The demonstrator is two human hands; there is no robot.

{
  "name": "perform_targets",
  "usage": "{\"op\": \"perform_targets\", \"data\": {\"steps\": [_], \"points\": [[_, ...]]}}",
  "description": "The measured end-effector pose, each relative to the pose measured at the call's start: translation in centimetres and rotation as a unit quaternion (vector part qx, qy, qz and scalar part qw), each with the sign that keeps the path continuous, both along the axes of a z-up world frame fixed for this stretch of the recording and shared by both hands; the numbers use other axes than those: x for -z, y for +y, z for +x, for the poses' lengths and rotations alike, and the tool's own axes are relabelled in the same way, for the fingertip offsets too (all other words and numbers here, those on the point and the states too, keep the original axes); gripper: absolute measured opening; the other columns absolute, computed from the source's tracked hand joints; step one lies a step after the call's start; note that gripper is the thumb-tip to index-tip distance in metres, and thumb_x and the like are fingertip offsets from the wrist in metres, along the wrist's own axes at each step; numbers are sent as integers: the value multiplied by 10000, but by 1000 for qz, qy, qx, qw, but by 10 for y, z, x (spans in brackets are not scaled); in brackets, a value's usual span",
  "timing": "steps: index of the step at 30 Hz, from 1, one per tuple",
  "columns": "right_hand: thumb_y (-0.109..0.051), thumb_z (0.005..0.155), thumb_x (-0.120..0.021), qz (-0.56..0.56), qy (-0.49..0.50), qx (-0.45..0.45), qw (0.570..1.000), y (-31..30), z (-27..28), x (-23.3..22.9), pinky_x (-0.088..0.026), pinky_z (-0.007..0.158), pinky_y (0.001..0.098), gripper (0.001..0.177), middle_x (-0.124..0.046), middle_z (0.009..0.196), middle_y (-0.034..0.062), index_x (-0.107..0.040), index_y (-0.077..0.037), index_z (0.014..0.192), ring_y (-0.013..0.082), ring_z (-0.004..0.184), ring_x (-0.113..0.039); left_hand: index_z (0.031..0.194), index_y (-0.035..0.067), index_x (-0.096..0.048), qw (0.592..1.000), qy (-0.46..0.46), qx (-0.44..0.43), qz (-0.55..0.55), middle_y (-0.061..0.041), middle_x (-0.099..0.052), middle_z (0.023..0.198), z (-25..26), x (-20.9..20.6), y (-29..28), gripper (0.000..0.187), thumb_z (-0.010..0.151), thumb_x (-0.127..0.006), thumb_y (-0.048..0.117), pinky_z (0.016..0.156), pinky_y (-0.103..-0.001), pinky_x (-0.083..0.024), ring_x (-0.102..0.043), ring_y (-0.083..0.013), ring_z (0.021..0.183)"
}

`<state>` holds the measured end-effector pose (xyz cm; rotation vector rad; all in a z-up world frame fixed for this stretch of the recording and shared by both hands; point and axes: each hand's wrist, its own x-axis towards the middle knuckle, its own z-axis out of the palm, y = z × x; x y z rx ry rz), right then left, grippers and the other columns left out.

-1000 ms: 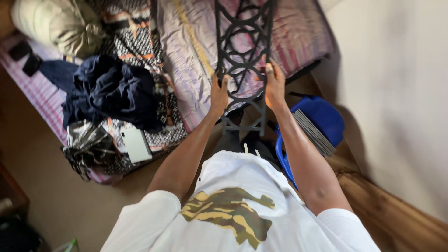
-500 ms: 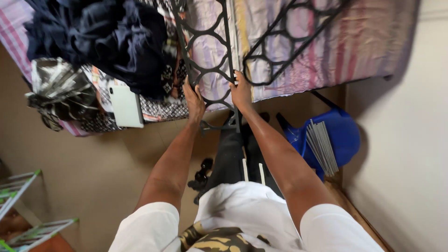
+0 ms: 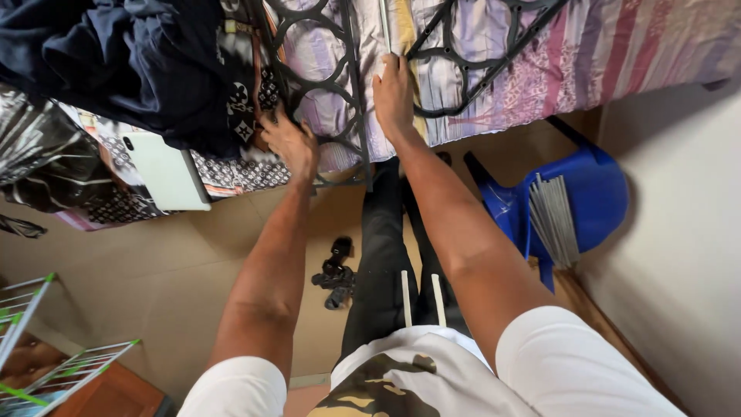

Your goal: The person assembles a metal drying rack by inserting horizontal bars into a frame. They wipe the frame with a cloth, insert bars one by one, and adjust the structure. The task is performed in a bedroom with visible furniture and a bed.

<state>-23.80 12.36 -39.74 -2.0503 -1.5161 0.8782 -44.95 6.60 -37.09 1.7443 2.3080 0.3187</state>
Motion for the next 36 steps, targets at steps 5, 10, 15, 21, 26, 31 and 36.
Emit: {"op": "perform_targets", "data": {"steps": [5, 10, 15, 21, 26, 31, 36], "points": [[-45, 935, -631, -22, -33, 21, 999, 29, -4, 12, -622, 687, 405, 367, -500, 1317, 328, -440, 41, 1236, 442, 909, -701, 1300, 101, -626, 977, -191, 84, -49, -149, -647, 1137, 40, -22, 17, 554, 791, -677, -114, 885, -432, -542, -628, -309, 1005], [-5, 1022, -549, -44, -44, 89, 994, 47, 1, 43, -594, 718, 465, 303, -645, 1124, 289, -471, 21, 1314, 442, 918, -711, 1327, 45, -620, 950, -259, 151, -82, -131, -661, 1038, 73, -23, 33, 527, 839, -630, -155, 817, -401, -548, -653, -266, 938], [-181, 860, -785, -28, 116, 138, 983, 30, 12, -11, -537, 724, 462, 164, -747, 947, 154, -692, -95, 966, 344, 872, -713, 1375, 17, -578, 919, -384, 80, 32, -109, -661, 1149, 115, -22, 43, 444, 956, -527, -122, 776, -298, -542, -632, -182, 956], [-90, 916, -732, 53, 143, 154, 976, -61, 111, -167, -559, 751, 397, 131, -689, 963, 88, -671, -84, 1032, 268, 854, -721, 1524, 114, -404, 837, -543, 48, -44, -109, -653, 1293, 183, -106, -12, 413, 1134, -537, 95, 772, -271, -636, -725, -149, 879], [-103, 932, -756, 6, 10, 182, 983, -190, 235, -248, -525, 772, 432, 98, -662, 938, 100, -719, -100, 1023, 325, 907, -658, 1373, 105, -379, 727, -674, -27, -129, -89, -560, 1414, 294, -141, -79, 320, 1110, -561, 93, 786, -308, -614, -704, -186, 940], [-19, 929, -719, -35, -92, 263, 960, -360, 317, -206, -498, 804, 500, 144, -639, 1000, 175, -697, -73, 1061, 408, 956, -628, 1403, 94, -470, 717, -606, 188, -288, -35, -504, 1429, 361, -124, -152, 378, 1048, -575, 17, 828, -263, -593, -685, -138, 1014], [-134, 1035, -654, -166, -162, 318, 919, -480, 368, -64, -489, 809, 554, 105, -635, 1056, 240, -678, -32, 1043, 453, 983, -615, 1302, 85, -590, 685, -489, 336, -423, -54, -661, 1237, 404, -109, -190, 251, 1056, -620, 43, 834, -273, -589, -704, -138, 963]]}}
